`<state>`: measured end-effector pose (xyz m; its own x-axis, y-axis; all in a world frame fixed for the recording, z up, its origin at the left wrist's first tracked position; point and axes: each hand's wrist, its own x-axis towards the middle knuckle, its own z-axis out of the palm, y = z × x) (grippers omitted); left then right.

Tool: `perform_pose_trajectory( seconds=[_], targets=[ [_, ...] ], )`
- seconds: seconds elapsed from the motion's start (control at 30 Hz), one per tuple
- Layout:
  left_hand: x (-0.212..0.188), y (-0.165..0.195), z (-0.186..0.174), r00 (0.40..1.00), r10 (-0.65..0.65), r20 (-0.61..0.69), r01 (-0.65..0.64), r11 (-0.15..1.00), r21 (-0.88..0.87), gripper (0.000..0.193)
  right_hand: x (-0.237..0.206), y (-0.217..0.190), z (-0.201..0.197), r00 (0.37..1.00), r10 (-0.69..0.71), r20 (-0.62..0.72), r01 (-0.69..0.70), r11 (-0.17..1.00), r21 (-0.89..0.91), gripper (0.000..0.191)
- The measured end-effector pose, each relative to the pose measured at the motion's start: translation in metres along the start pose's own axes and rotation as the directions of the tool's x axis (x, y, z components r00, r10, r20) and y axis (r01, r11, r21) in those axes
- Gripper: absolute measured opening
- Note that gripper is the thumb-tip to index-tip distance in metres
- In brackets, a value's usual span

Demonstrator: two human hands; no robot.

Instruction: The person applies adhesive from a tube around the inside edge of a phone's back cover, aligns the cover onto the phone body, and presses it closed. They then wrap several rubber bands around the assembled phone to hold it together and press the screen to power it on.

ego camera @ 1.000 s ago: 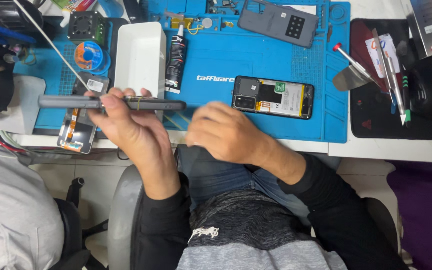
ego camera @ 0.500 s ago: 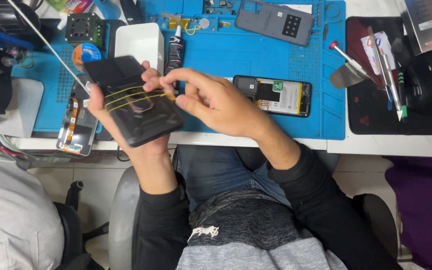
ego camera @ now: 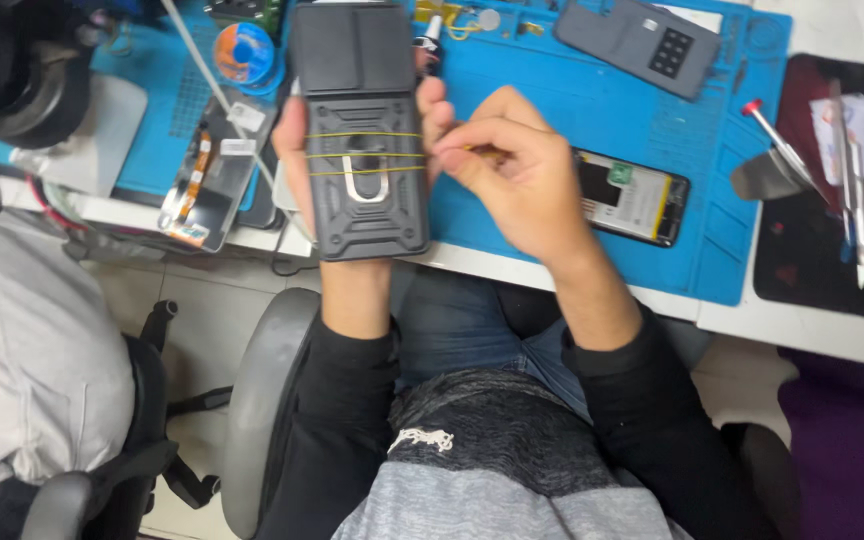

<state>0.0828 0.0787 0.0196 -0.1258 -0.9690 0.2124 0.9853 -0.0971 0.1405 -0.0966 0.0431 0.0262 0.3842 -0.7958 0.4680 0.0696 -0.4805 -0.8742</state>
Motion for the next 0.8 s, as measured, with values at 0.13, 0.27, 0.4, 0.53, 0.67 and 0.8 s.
perform_pose_trajectory(
  seconds=[0.13, 0.27, 0.4, 0.53, 0.67, 0.8],
  targets=[
    [0.002, 0.0, -0.005, 0.992, 0.066, -0.11, -0.062, 0.997, 0.042, 0.089, 0.016, -0.008, 0.008, 0.99, 0.102, -0.098, -0.103, 0.995, -0.005, 0.005],
    [0.004, 0.003, -0.008, 0.969, 0.229, -0.091, -0.21, 0.961, 0.178, 0.082, 0.043, 0.0, 0.014, 0.941, 0.166, -0.294, -0.205, 0.973, -0.106, 0.007],
    [0.002, 0.009, -0.009, 0.938, 0.326, -0.121, -0.278, 0.912, 0.3, 0.074, 0.042, 0.001, 0.0, 0.994, -0.097, -0.044, 0.068, 0.896, -0.44, 0.041],
    [0.0, 0.005, -0.011, 0.903, 0.378, -0.204, -0.276, 0.875, 0.398, 0.069, 0.033, -0.01, -0.002, 0.976, -0.214, 0.039, 0.187, 0.734, -0.652, 0.036],
    [-0.001, -0.006, -0.009, 0.917, 0.377, -0.129, -0.268, 0.824, 0.499, 0.061, 0.013, -0.026, -0.012, 0.967, -0.153, 0.203, 0.216, 0.915, -0.34, 0.028],
    [-0.009, -0.008, 0.003, 0.906, 0.347, -0.241, -0.191, 0.844, 0.501, 0.066, -0.019, -0.027, -0.012, 0.961, 0.086, 0.264, 0.025, 0.921, -0.389, 0.027]
  ],
)
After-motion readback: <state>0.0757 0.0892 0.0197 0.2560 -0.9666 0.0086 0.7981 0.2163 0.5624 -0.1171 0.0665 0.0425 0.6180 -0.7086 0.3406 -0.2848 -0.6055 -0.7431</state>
